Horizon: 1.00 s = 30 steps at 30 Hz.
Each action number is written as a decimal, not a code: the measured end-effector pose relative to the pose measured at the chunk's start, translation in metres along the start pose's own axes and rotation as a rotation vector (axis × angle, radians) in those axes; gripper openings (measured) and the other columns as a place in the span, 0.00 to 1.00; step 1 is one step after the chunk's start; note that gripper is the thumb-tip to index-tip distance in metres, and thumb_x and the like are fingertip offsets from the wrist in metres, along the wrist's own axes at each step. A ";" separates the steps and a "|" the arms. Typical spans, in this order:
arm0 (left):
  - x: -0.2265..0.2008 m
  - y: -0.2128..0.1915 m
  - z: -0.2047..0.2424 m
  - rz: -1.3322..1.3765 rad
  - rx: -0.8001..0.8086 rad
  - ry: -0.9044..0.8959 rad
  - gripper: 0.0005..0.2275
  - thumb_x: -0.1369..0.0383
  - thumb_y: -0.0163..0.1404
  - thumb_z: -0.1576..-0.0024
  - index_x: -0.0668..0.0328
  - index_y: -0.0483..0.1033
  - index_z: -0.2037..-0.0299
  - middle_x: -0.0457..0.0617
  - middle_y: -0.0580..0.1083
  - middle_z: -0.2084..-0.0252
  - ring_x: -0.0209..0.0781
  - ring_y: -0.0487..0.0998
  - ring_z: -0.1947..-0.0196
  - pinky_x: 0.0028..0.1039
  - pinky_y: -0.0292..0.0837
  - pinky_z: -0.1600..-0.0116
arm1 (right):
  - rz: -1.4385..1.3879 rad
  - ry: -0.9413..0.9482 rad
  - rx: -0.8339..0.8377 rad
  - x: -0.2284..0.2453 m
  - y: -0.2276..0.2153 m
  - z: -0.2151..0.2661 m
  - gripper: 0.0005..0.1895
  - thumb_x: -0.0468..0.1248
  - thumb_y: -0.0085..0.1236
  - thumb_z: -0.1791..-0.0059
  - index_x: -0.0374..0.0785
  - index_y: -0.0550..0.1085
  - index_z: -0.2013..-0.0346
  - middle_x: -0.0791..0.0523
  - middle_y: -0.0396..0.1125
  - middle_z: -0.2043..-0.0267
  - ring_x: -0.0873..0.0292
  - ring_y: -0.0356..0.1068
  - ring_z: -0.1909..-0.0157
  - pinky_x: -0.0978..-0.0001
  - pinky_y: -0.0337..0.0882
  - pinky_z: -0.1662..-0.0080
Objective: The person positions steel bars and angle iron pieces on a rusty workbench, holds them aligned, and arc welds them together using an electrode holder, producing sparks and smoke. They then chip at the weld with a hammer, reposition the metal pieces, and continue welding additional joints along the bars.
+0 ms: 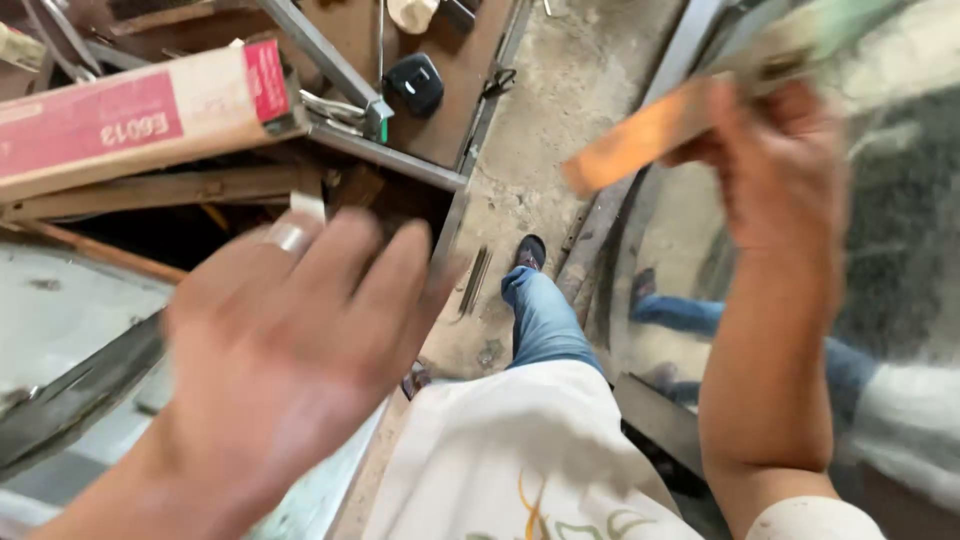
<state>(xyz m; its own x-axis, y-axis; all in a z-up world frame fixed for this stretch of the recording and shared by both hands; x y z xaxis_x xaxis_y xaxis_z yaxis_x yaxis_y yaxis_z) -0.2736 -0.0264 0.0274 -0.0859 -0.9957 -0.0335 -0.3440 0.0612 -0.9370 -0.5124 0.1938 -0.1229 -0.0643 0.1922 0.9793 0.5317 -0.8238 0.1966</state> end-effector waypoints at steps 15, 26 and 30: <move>0.117 0.318 -0.243 0.289 0.028 -0.381 0.25 0.69 0.60 0.44 0.69 0.69 0.37 0.57 0.74 0.55 0.53 0.79 0.53 0.36 0.77 0.51 | -0.073 0.330 0.320 -0.110 0.011 -0.276 0.11 0.36 0.56 0.41 0.31 0.76 0.49 0.56 0.75 0.57 0.64 0.75 0.58 0.70 0.78 0.55; 0.330 0.444 -0.271 0.150 0.037 -0.729 0.24 0.69 0.67 0.43 0.69 0.72 0.40 0.59 0.70 0.50 0.58 0.77 0.52 0.40 0.74 0.50 | 0.595 0.318 0.109 -0.214 -0.195 -0.514 0.07 0.33 0.61 0.42 0.30 0.79 0.54 0.57 0.75 0.64 0.64 0.75 0.65 0.71 0.76 0.64; 0.359 0.475 -0.276 0.142 0.001 -0.882 0.23 0.72 0.65 0.42 0.67 0.72 0.38 0.59 0.70 0.47 0.60 0.76 0.49 0.43 0.73 0.46 | 0.606 0.159 0.026 -0.262 -0.289 -0.644 0.04 0.32 0.59 0.43 0.34 0.79 0.55 0.59 0.74 0.62 0.65 0.74 0.64 0.70 0.74 0.61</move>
<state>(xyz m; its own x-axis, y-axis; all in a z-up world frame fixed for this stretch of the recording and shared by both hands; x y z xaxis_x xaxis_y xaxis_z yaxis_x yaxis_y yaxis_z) -0.7260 -0.3362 -0.3340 0.6232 -0.6697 -0.4039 -0.3838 0.1882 -0.9041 -1.1931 0.0378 -0.4047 0.1312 -0.3882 0.9122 0.5337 -0.7477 -0.3950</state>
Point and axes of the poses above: each hand's wrist, its own z-axis away from the middle knuckle, its own y-axis out of the palm, x = y × z, the point moved 4 cm from there along -z, towards the middle knuckle
